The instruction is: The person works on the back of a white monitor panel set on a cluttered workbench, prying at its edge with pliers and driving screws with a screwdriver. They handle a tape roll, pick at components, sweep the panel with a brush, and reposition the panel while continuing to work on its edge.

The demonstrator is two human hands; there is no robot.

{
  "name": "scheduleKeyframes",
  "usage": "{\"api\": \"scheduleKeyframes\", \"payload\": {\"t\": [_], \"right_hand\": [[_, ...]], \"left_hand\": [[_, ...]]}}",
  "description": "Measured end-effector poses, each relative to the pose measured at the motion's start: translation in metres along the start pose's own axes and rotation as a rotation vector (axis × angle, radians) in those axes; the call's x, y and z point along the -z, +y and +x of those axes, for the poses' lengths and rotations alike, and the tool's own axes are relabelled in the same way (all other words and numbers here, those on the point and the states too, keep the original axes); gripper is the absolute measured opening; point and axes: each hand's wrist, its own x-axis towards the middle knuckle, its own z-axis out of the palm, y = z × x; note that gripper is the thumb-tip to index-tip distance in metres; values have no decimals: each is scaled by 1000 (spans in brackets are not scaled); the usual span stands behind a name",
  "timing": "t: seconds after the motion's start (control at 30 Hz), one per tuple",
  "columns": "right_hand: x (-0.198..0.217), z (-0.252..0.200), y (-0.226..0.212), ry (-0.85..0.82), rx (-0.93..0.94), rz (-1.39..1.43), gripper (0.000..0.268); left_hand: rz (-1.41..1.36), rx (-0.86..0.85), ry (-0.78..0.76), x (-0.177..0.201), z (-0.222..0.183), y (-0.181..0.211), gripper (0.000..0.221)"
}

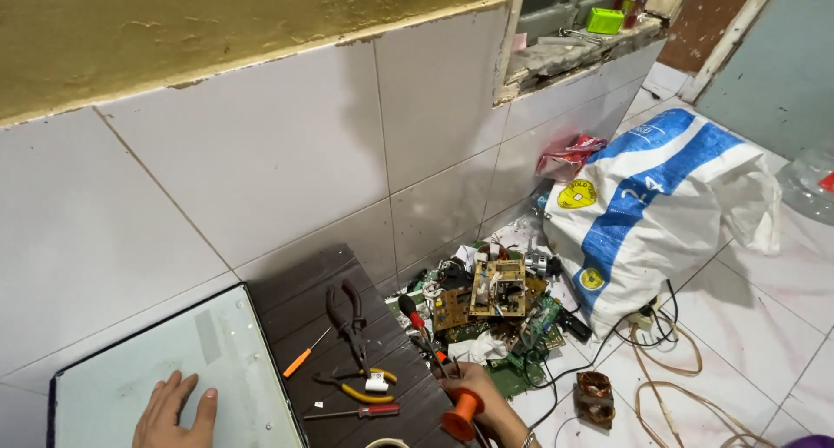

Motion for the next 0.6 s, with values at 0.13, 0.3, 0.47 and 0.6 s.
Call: {"api": "scheduleKeyframes", "payload": {"t": [0.13, 0.3, 0.47, 0.6], "right_hand": [[-26, -101, -76, 87, -72, -211, 19], [-54, -134, -81, 314, 264, -608, 24], [-82, -133, -83, 341, 524, -698, 22], [-100, -107, -75, 350, 837, -780, 33]], "left_hand": [[-81, 62, -21, 11, -5, 16, 42], [5, -122, 110, 25, -17, 33, 52], [349, -593, -197, -52, -111, 89, 94], [239, -434, -331, -104, -181, 89, 107]]}}
